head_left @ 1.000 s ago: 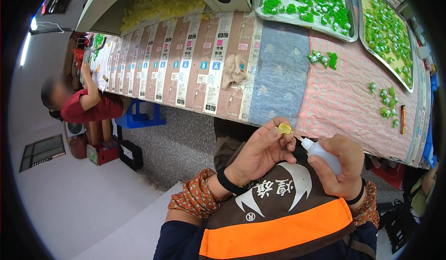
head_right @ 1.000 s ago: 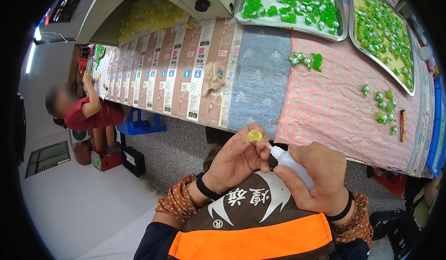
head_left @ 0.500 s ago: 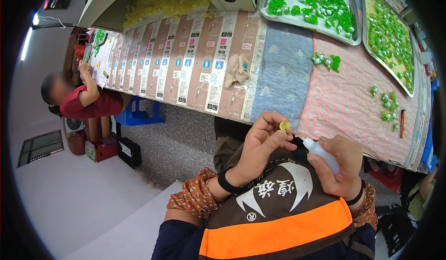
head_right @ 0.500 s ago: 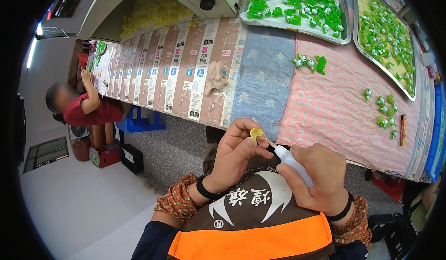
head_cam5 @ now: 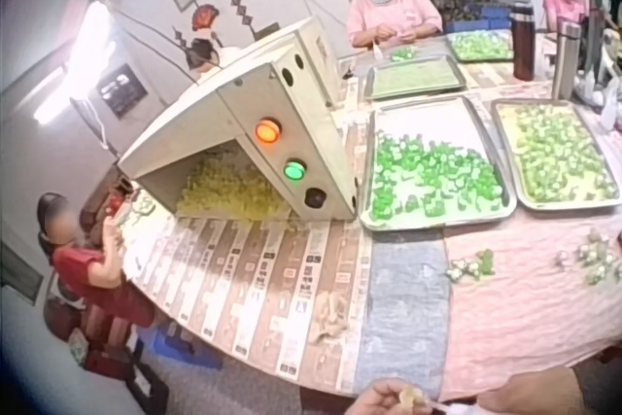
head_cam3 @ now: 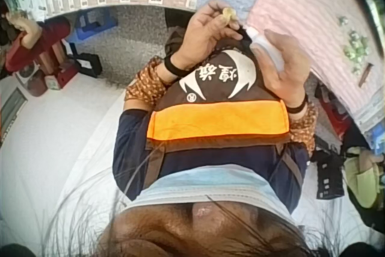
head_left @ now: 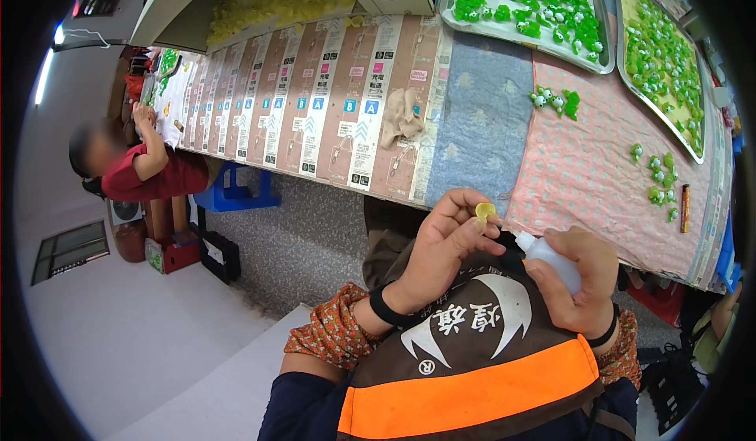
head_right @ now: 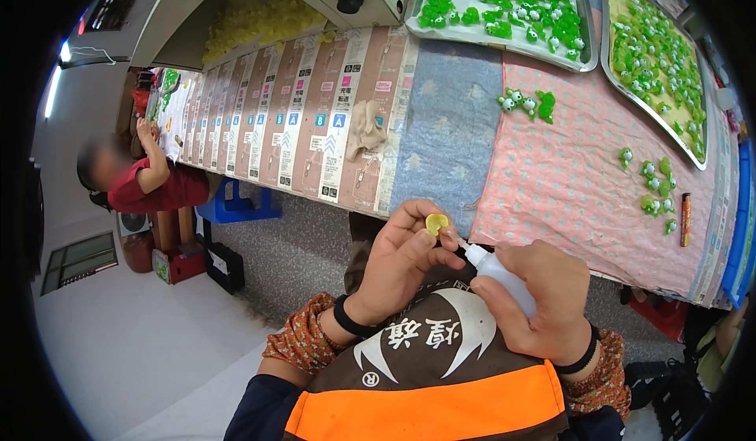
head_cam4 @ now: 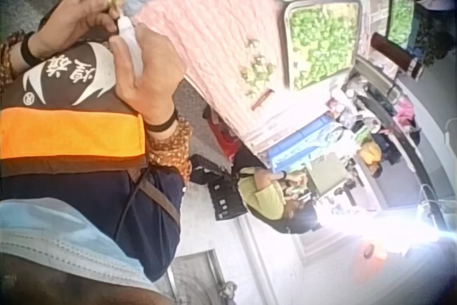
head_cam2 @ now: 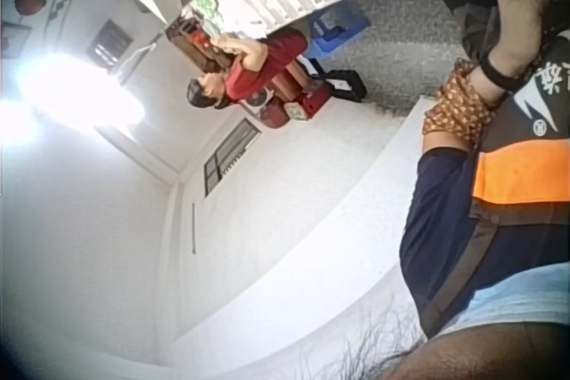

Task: Applying adhesive and assembling eyes onto small green plastic toy components.

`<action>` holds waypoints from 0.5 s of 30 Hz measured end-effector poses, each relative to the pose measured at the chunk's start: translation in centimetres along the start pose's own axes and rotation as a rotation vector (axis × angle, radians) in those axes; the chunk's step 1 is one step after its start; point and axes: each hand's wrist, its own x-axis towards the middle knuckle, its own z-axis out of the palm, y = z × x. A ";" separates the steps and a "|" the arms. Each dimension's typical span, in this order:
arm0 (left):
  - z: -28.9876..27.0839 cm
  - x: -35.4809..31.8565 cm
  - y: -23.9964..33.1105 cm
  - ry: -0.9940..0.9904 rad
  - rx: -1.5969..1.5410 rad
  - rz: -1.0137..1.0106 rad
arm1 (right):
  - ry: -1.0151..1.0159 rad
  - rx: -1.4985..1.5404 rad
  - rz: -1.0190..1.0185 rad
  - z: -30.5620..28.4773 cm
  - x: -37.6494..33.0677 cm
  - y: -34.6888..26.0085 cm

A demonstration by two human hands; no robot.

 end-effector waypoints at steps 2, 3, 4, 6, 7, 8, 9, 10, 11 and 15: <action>0.0 0.1 0.1 0.009 -0.083 -0.036 | 0.028 0.040 -0.014 -0.4 0.2 -0.3; -0.1 0.1 0.1 -0.026 -0.183 -0.057 | 0.019 0.048 -0.012 -0.7 0.1 -0.5; -0.1 0.2 0.2 -0.063 -0.281 -0.077 | 0.012 0.055 -0.011 -0.8 0.1 -0.6; 0.1 0.2 0.3 -0.070 -0.324 -0.091 | 0.036 0.106 -0.010 -0.1 -0.2 -0.5; 0.2 0.2 0.3 -0.078 -0.372 -0.105 | 0.056 0.153 -0.008 0.2 -0.3 -0.3; 0.2 0.2 0.3 -0.079 -0.368 -0.104 | 0.059 0.155 -0.010 0.4 -0.2 -0.3; 0.3 0.2 0.2 -0.090 -0.402 -0.112 | 0.054 0.157 -0.022 0.5 -0.2 -0.2; 0.3 0.3 0.1 -0.103 -0.436 -0.121 | 0.049 0.158 -0.034 0.6 -0.2 -0.2; 0.4 0.3 0.0 -0.105 -0.434 -0.121 | 0.052 0.158 -0.035 0.8 -0.1 -0.2; 0.4 0.3 0.0 -0.120 -0.536 -0.115 | 0.037 0.138 -0.070 1.2 -0.3 0.1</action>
